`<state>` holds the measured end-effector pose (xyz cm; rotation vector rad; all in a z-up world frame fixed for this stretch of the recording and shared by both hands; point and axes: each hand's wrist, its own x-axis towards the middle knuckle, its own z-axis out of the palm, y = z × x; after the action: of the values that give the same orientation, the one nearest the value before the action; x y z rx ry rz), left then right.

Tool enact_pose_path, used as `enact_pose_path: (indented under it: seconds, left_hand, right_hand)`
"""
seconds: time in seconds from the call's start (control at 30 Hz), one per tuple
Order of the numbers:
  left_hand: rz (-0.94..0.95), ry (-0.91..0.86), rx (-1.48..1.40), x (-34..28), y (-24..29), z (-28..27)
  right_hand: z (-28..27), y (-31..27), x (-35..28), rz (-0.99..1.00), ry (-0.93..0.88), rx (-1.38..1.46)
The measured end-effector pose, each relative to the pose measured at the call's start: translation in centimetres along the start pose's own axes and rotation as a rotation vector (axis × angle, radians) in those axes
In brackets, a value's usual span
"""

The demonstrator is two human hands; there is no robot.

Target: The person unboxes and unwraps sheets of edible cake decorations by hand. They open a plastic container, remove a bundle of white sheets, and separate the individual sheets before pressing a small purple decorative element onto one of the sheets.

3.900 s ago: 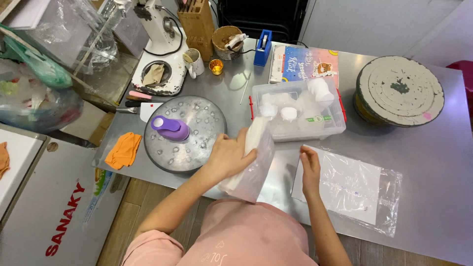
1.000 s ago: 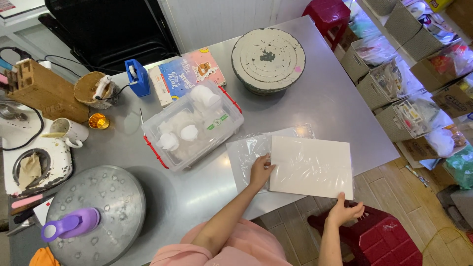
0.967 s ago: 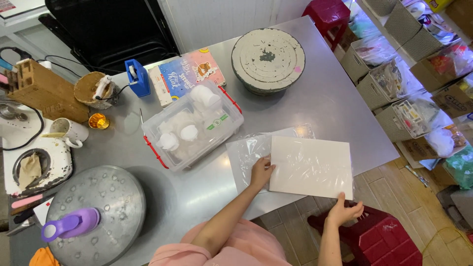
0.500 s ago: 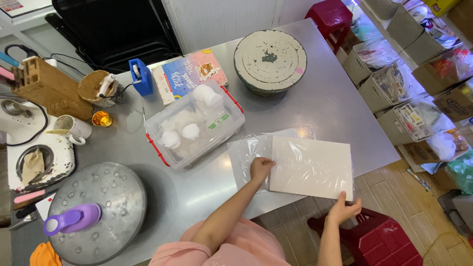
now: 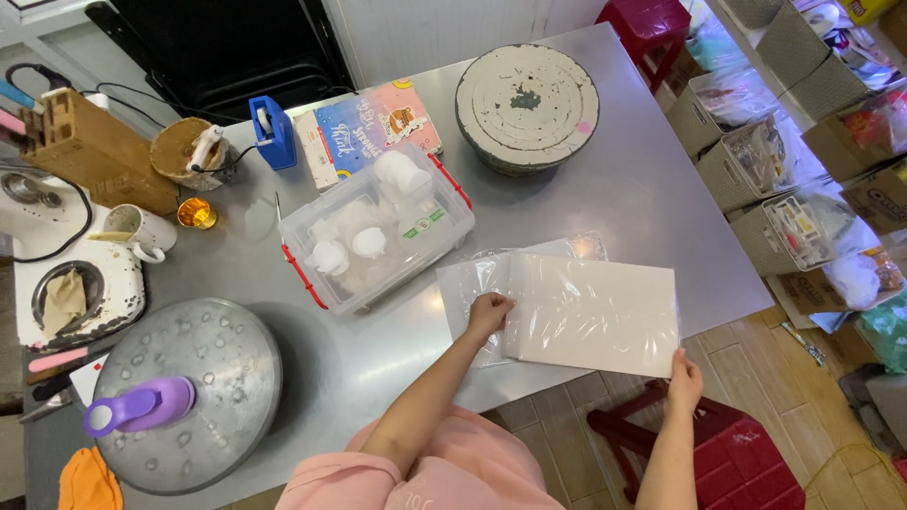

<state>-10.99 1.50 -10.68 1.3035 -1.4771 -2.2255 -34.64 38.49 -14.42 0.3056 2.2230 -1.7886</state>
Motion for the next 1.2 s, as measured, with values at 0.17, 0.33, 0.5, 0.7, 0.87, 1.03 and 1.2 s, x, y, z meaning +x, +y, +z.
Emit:
enact_pose_path:
  seconds: [0.17, 0.33, 0.5, 0.7, 0.87, 1.03, 1.2]
  left_hand:
    - [-0.048, 0.005, 0.056, -1.5, -0.2, -4.7]
    - [-0.061, 0.052, 0.038, -4.6, -0.9, -10.2]
    - [-0.042, 0.093, -0.076, -8.7, -3.2, -16.0]
    - [-0.026, 0.431, -0.105, -14.2, -8.0, -23.9]
    - [-0.006, 0.57, -0.075, -19.1, -7.9, -27.7]
    - [0.018, 0.598, -0.087, -22.1, -6.7, -27.3]
    - [0.082, 0.803, 0.099, -22.5, -8.8, -26.6]
  right_hand:
    - [0.7, -3.1, -1.7, 0.048, 0.017, -0.049]
    - [0.8, -1.6, -0.2, 0.015, -0.02, -0.06]
    - [1.7, -3.9, -1.4, 0.124, -0.026, -0.056]
    - [3.3, -7.3, -5.2, 0.26, -0.087, -0.029]
    - [3.3, -7.9, -5.2, 0.286, -0.057, -0.022]
    - [4.6, -10.4, -6.6, 0.276, 0.108, 0.012]
    - [4.3, -10.0, -3.9, 0.224, 0.11, 0.04]
